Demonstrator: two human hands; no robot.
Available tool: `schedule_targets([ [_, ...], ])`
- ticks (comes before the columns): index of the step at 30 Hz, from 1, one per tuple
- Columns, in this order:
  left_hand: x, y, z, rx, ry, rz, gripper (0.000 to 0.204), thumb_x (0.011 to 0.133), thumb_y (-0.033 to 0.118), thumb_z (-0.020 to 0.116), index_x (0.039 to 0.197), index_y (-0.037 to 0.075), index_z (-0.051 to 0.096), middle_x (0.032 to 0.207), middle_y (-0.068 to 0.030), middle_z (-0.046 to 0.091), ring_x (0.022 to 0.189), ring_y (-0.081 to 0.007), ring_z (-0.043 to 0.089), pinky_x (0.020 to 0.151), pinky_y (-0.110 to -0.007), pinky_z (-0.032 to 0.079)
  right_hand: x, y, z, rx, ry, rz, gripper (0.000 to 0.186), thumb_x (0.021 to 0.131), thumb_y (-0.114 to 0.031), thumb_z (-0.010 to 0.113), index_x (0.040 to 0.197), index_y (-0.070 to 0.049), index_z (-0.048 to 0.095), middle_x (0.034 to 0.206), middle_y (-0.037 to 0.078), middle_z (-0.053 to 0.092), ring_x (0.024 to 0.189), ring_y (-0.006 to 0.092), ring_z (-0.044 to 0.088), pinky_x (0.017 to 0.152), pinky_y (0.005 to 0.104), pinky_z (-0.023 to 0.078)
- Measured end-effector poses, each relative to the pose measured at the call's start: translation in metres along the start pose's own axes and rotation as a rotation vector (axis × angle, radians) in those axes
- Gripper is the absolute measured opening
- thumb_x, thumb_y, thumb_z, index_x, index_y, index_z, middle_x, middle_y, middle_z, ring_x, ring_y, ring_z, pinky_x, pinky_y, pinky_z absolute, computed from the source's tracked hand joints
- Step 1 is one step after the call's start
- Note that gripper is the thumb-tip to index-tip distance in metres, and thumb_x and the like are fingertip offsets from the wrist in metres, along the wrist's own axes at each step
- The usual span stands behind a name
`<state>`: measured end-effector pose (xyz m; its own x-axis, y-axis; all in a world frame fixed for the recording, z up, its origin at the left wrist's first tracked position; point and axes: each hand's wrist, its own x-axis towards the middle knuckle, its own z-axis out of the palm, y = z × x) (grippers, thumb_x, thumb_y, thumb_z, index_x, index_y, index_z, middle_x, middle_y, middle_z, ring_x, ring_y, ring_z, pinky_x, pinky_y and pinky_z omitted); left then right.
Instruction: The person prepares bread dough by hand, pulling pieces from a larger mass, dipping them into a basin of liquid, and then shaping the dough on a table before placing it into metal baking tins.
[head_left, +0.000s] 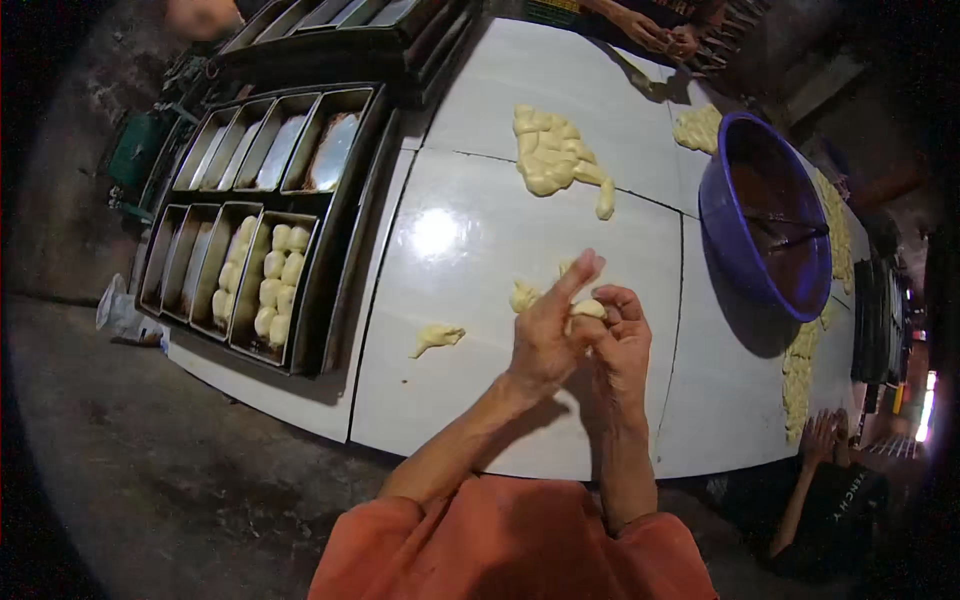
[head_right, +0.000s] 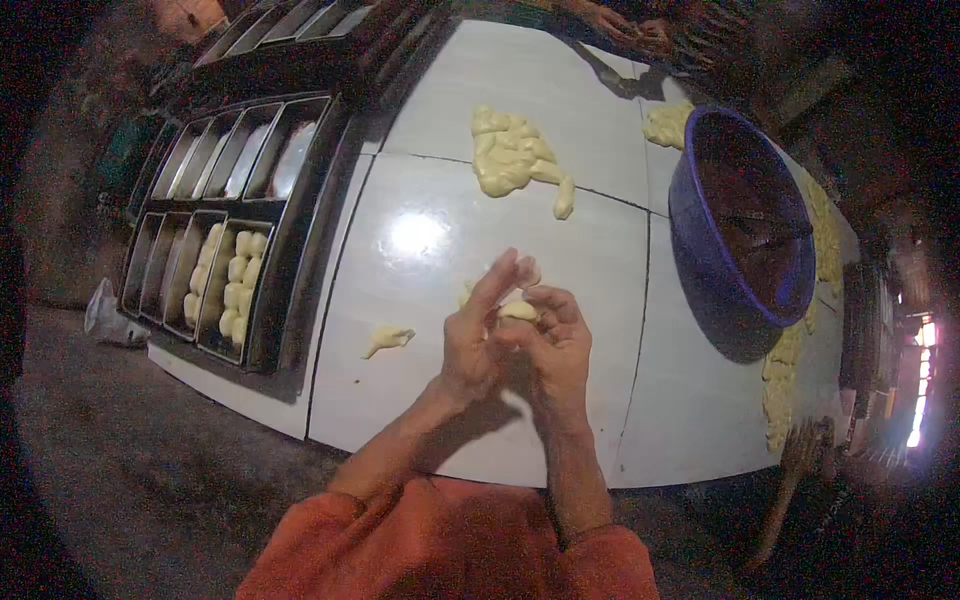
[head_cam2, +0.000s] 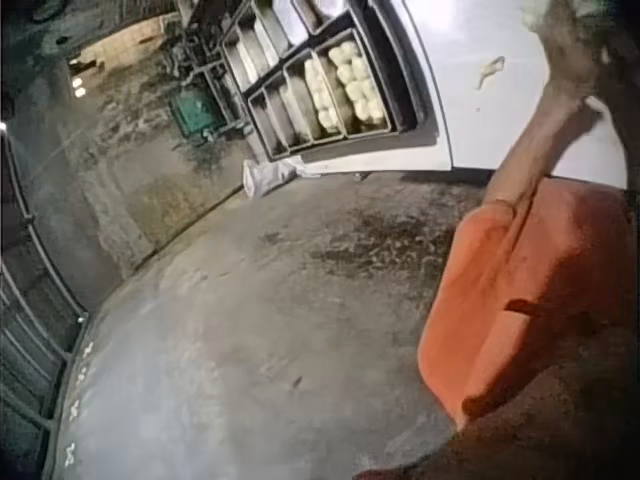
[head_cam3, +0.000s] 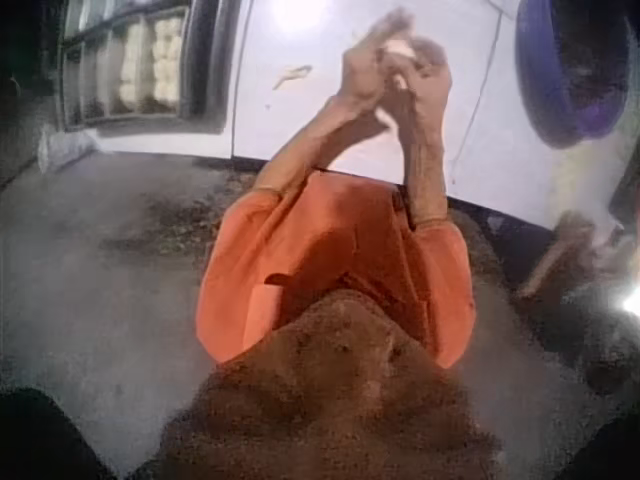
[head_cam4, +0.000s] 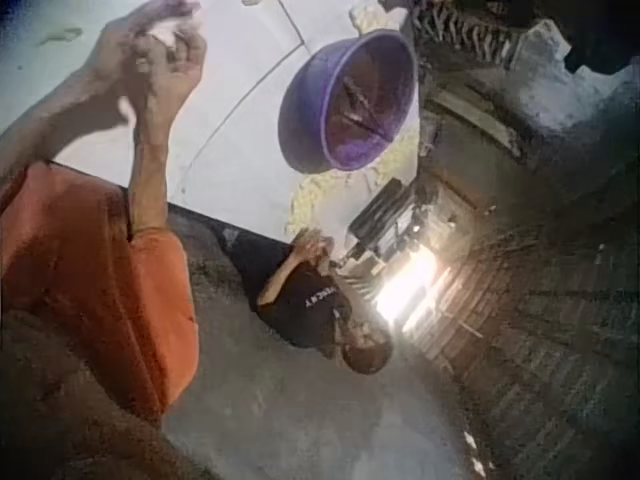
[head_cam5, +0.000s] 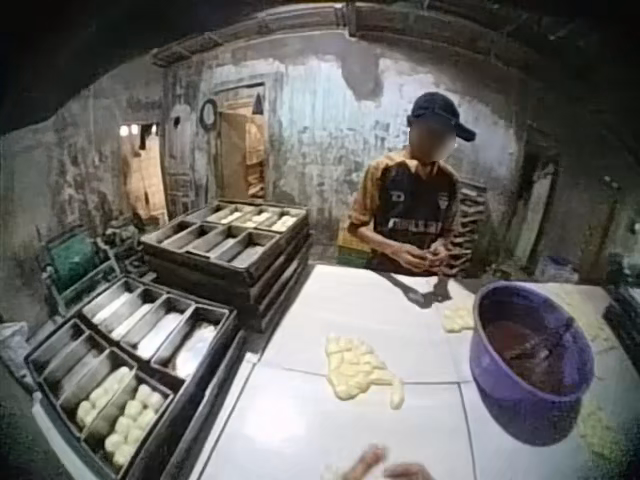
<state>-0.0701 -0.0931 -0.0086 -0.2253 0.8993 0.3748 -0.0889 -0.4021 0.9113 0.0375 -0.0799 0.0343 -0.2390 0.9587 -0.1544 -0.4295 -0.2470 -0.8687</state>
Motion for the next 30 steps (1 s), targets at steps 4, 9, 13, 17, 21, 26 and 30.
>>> schedule_targets([
  [4,0.009,-0.020,0.034,0.045,-0.017,0.173,0.085,0.091,0.052,0.069,0.148,-0.004,0.040,0.124,-0.0228,0.067,0.111,-0.0291,0.068,0.094,-0.038,0.055,0.008,-0.019,-0.010,0.342,0.008,0.053,0.026,0.091,-0.007,0.072,0.113,-0.004,0.059,0.100,0.005,0.065,0.090,0.0141,0.067,0.080,0.0273,0.058],
  [9,0.011,-0.027,0.050,0.093,-0.262,-0.190,0.101,0.082,0.045,0.081,0.155,0.001,0.028,0.131,-0.0229,0.064,0.113,-0.0262,0.067,0.091,-0.037,0.057,0.037,-0.044,-0.068,0.344,-0.132,0.105,0.021,0.094,-0.010,0.068,0.112,-0.005,0.059,0.101,0.005,0.063,0.096,0.0130,0.063,0.088,0.0300,0.054],
  [13,0.007,-0.019,0.030,0.067,-0.433,-0.325,0.078,0.086,0.018,0.081,0.151,0.004,0.040,0.126,-0.0205,0.065,0.101,-0.0241,0.071,0.087,-0.036,0.060,0.088,-0.114,-0.146,-0.057,0.147,-0.442,0.022,0.098,-0.015,0.065,0.115,-0.004,0.057,0.106,0.005,0.064,0.095,0.0157,0.063,0.085,0.0318,0.054],
  [17,0.009,0.001,-0.005,0.235,-0.298,-0.446,0.038,0.092,0.017,0.075,0.126,0.002,0.066,0.114,-0.0174,0.073,0.093,-0.0197,0.075,0.077,-0.030,0.059,0.141,-0.184,-0.212,-0.580,0.371,-0.350,0.019,0.097,-0.018,0.064,0.108,-0.004,0.058,0.098,0.006,0.064,0.087,0.0147,0.063,0.078,0.0276,0.051],
  [21,0.022,0.022,-0.019,0.264,-0.197,-0.669,0.038,0.094,0.016,0.069,0.127,-0.002,0.064,0.114,-0.0196,0.071,0.098,-0.0253,0.072,0.084,-0.036,0.057,0.184,-0.180,-0.290,-1.044,0.161,0.117,0.023,0.094,-0.021,0.066,0.109,-0.005,0.061,0.098,0.005,0.063,0.088,0.0166,0.061,0.081,0.0316,0.051],
  [26,0.006,0.013,-0.024,0.331,-0.278,-0.547,0.037,0.094,0.025,0.072,0.124,0.003,0.067,0.107,-0.0173,0.074,0.094,-0.0256,0.075,0.077,-0.034,0.059,0.187,-0.172,-0.301,-1.187,-0.027,0.329,0.019,0.094,-0.024,0.068,0.099,-0.006,0.065,0.094,0.000,0.063,0.090,0.0143,0.059,0.083,0.0325,0.049],
  [30,-0.004,0.002,-0.017,0.377,-0.364,-0.466,0.037,0.094,0.026,0.072,0.124,0.005,0.067,0.106,-0.0170,0.075,0.092,-0.0249,0.075,0.078,-0.033,0.059,0.169,-0.199,-0.279,-0.875,0.120,0.104,0.018,0.095,-0.025,0.068,0.099,-0.008,0.064,0.092,-0.002,0.062,0.082,0.0097,0.059,0.079,0.0284,0.049],
])
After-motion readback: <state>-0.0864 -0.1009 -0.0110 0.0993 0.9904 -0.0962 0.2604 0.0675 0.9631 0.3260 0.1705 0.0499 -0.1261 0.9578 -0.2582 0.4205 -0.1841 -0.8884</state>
